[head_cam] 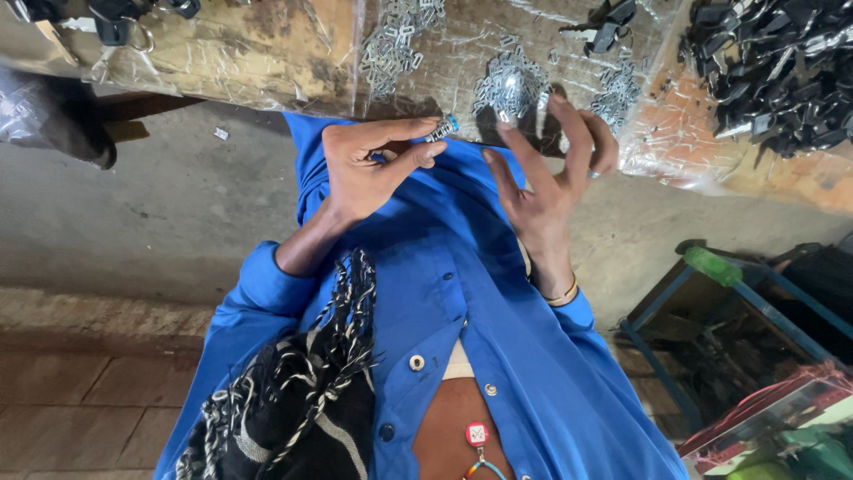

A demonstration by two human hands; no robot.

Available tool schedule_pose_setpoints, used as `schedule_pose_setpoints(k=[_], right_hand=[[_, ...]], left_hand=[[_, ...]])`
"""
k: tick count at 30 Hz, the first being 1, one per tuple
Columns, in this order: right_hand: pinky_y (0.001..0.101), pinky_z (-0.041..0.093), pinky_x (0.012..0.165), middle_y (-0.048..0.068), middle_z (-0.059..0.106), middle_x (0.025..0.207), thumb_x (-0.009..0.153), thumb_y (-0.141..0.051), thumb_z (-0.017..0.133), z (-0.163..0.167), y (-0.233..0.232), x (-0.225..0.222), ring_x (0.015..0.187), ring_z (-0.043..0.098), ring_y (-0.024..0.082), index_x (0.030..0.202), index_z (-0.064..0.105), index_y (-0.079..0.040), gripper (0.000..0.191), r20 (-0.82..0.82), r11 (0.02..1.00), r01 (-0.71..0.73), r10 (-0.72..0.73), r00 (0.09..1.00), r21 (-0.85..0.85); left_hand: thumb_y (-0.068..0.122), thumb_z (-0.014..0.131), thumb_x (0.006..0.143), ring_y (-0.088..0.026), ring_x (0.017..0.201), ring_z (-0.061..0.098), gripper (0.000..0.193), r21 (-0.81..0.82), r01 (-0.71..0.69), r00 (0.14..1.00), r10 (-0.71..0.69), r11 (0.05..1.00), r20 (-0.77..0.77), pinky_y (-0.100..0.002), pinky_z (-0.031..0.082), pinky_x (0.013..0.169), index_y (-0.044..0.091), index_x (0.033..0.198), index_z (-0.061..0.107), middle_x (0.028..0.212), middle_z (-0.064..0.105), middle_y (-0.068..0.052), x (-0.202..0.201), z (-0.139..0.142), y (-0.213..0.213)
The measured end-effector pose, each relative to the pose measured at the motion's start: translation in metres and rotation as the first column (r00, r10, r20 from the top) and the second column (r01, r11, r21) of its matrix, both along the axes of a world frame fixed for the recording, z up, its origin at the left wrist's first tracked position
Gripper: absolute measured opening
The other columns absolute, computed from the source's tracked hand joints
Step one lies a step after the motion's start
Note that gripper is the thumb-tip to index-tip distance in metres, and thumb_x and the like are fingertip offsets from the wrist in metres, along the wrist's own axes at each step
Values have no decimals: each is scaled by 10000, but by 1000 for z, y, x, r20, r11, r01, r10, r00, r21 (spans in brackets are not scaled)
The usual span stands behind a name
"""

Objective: The person sits at a workbench covered with piles of black metal clips and small silver parts and assembles small metal components by hand. They hold a small cylindrical body with a blue tip, insert small metal parts into it, press them into place, and set finished pieces aside, occasionally reaching into a compartment box for parts.

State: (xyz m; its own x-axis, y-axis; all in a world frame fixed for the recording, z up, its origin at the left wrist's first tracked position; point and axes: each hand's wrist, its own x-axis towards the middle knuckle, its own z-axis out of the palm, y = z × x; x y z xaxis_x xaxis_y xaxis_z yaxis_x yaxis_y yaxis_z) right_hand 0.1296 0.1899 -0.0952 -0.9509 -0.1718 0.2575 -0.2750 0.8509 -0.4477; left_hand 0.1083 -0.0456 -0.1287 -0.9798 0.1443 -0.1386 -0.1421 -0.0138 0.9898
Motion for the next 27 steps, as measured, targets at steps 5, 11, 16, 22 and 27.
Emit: schedule_pose_setpoints(k=[5,11,16,22,27], right_hand=[[453,313,1086,26,612,1345,867,-188,969,0,1,-3,1263,476,318,1074,789,-214,276,-61,999,0,-2,998,-40],[404,335,986,1,741,1061,900,-110,923,12,-3,-4,1057,599,238,1025,767,-137,201,85,987,44,-32,996,-152],[349,373,973,45,733,1029,924,-27,848,15,-18,-4,1008,600,236,1105,775,-96,207,162,946,68,-17,987,-316],[315,446,979,32,762,1067,951,-37,834,18,-31,-3,994,669,196,1188,697,-58,275,265,851,186,-58,963,-490],[387,392,947,29,736,943,843,-25,878,23,-34,-6,879,633,211,1002,689,-53,249,97,953,95,-70,993,-287]], left_hand=[[-38,825,927,-169,834,788,217,59,-1,1000,1,998,-15,-231,619,647,-37,1132,755,1125,778,-152,1,-3,2],[-40,822,927,-170,835,792,214,75,43,998,-40,996,-38,-226,611,630,-26,1128,752,1152,773,-146,3,-8,9],[-18,832,922,-142,822,786,228,26,78,996,-76,997,-49,-212,591,617,-6,1138,757,1146,779,-123,2,-7,15],[-1,839,913,-108,824,776,246,-42,91,994,-93,995,-51,-207,550,598,22,1147,767,1153,784,-112,2,-4,16],[-9,803,924,-187,920,784,261,-287,94,909,-200,953,-366,-281,625,725,24,1178,755,1198,763,-129,2,-6,12]])
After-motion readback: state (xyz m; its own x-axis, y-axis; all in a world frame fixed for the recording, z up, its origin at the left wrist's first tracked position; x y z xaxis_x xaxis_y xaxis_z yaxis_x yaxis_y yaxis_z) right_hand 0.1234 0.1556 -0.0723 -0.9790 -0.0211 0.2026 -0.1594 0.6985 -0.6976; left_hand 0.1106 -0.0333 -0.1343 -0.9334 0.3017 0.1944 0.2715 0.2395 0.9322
